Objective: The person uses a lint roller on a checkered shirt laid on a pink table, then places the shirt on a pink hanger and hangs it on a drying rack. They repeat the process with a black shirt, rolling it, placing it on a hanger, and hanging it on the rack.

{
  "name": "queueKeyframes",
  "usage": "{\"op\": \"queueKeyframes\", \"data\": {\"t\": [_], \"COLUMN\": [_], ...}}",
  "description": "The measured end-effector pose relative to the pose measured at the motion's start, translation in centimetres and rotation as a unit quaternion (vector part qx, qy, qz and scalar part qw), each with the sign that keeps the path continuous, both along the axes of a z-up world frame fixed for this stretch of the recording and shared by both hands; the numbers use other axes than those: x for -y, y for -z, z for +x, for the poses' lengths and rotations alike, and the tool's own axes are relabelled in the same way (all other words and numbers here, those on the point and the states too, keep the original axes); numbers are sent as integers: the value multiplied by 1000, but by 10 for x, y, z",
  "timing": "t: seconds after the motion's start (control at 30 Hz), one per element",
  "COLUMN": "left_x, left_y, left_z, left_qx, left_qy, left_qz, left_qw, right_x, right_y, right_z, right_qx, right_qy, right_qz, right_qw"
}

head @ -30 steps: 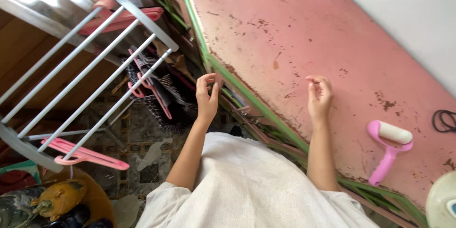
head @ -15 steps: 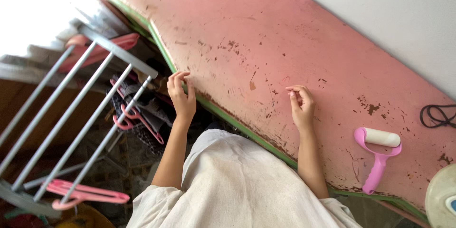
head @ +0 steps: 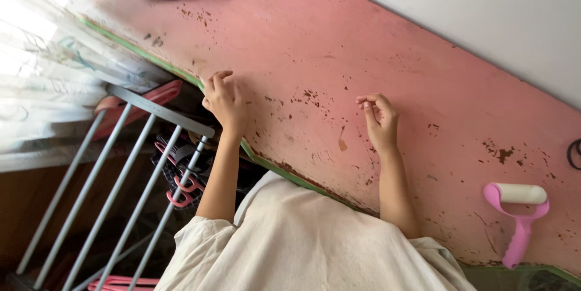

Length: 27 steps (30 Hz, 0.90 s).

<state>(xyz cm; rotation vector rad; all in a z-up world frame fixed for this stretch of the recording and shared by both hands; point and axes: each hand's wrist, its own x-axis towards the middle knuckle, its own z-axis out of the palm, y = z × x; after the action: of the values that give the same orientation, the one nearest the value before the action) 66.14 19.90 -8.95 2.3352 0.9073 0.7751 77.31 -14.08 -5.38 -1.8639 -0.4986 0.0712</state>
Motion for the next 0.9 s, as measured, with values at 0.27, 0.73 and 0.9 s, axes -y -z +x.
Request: {"op": "queueKeyframes", "data": {"t": [0.27, 0.73, 0.9], "left_x": [-95, -180, -152], "left_y": [19, 6, -28], "left_z": [85, 194, 179], "left_qx": [-91, 9, 64], "left_qy": [-89, -150, -88], "left_qz": [17, -121, -172], "left_qw": [992, 981, 979], "right_x": [-19, -55, -68], "right_y": [4, 34, 57], "right_z": [16, 48, 52], "right_qx": [-5, -11, 9], "right_qy": [31, 42, -14], "right_qz": [-50, -62, -17], "right_qw": [998, 997, 1000]}}
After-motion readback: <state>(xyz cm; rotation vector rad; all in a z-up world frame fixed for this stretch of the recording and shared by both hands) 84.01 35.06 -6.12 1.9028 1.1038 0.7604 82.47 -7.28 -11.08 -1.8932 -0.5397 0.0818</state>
